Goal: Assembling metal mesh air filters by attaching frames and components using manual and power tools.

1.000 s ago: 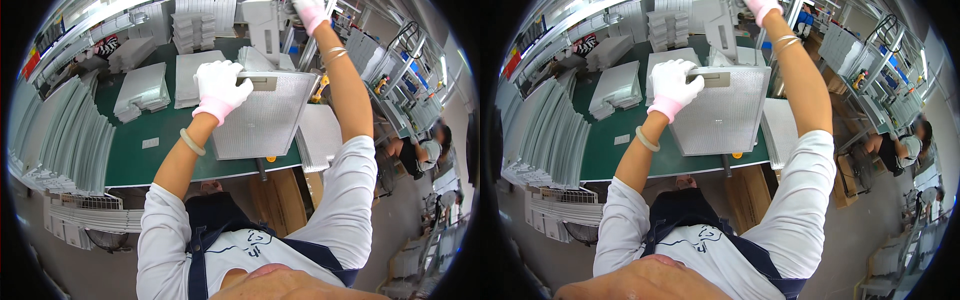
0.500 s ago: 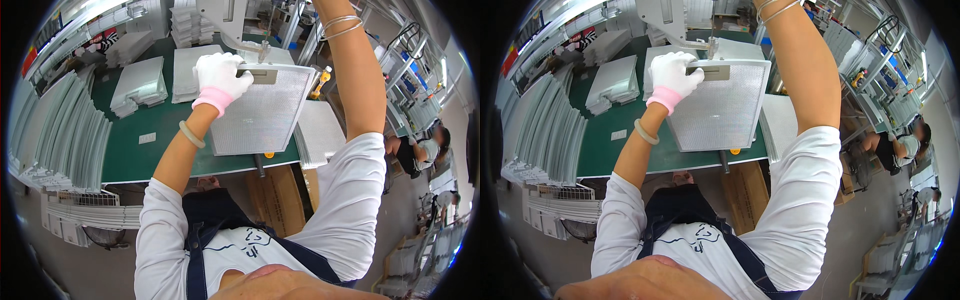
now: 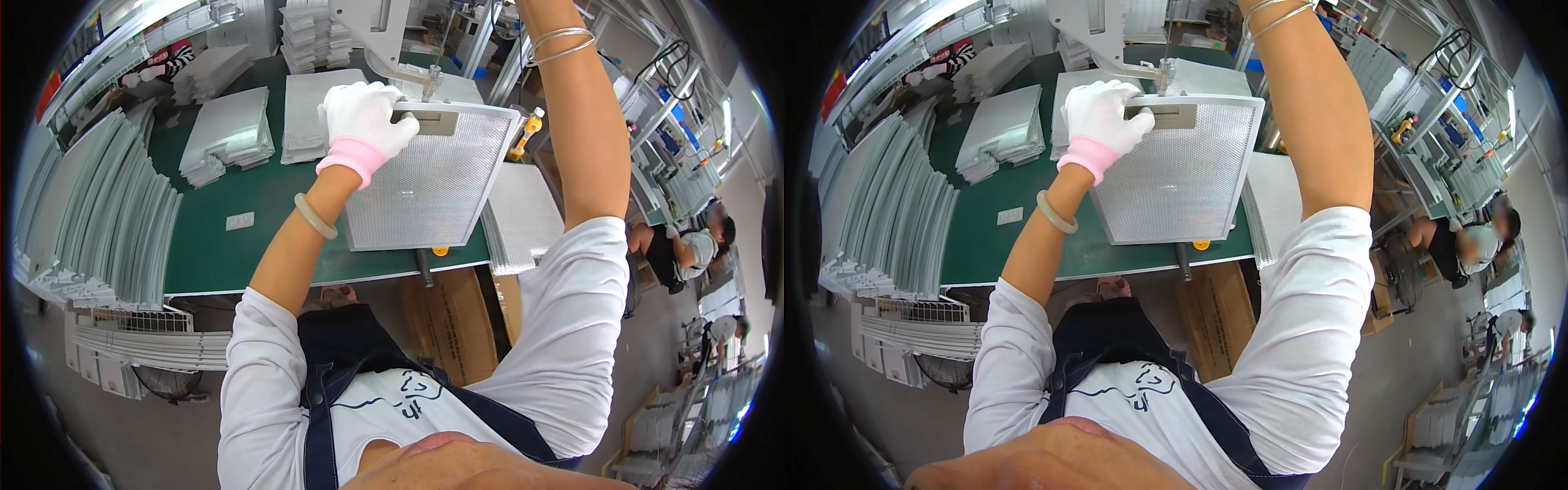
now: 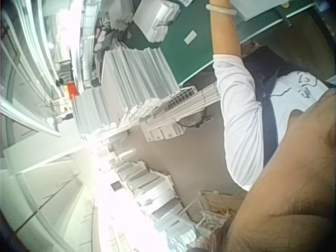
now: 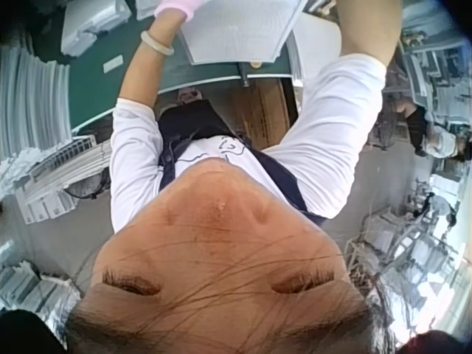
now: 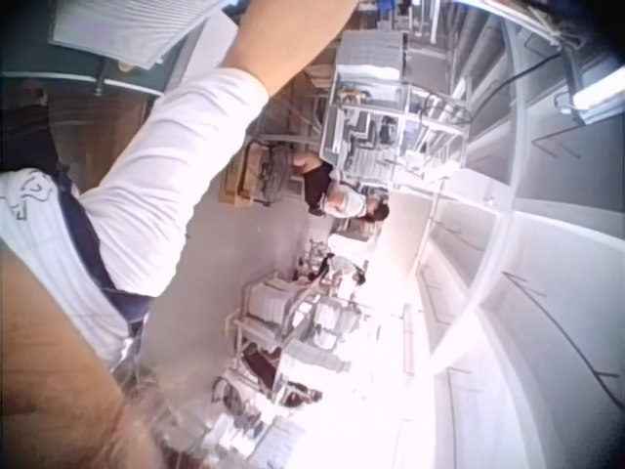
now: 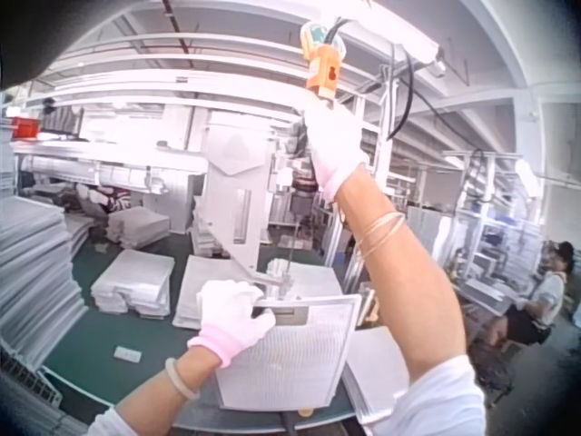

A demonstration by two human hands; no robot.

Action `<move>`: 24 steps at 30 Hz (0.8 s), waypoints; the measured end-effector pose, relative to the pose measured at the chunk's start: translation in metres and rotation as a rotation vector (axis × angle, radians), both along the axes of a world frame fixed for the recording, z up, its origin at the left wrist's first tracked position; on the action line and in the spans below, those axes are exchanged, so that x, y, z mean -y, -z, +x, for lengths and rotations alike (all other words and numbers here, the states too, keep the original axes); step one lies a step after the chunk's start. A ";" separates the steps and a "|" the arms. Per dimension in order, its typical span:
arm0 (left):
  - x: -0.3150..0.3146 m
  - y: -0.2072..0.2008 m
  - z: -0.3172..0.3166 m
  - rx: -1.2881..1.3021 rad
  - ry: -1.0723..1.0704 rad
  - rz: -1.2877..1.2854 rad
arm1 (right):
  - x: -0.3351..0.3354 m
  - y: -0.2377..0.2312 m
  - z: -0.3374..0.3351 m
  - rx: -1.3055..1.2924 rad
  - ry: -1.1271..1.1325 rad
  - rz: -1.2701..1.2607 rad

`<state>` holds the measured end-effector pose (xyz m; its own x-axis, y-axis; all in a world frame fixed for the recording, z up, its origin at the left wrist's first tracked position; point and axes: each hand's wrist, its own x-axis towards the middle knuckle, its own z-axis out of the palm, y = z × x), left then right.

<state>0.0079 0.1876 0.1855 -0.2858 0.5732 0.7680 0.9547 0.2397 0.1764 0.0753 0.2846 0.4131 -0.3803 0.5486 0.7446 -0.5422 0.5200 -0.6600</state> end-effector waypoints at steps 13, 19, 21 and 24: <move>0.004 0.001 -0.001 -0.008 0.019 0.051 | 0.006 0.043 -0.011 0.151 -0.185 0.022; -0.002 -0.001 0.004 -0.014 -0.016 0.040 | 0.002 0.043 -0.005 0.064 -0.241 0.004; -0.001 0.000 0.005 0.008 -0.020 0.023 | 0.003 0.043 -0.005 0.042 -0.254 0.018; 0.000 -0.002 0.007 0.004 -0.042 -0.028 | 0.001 0.042 -0.004 0.043 -0.284 -0.002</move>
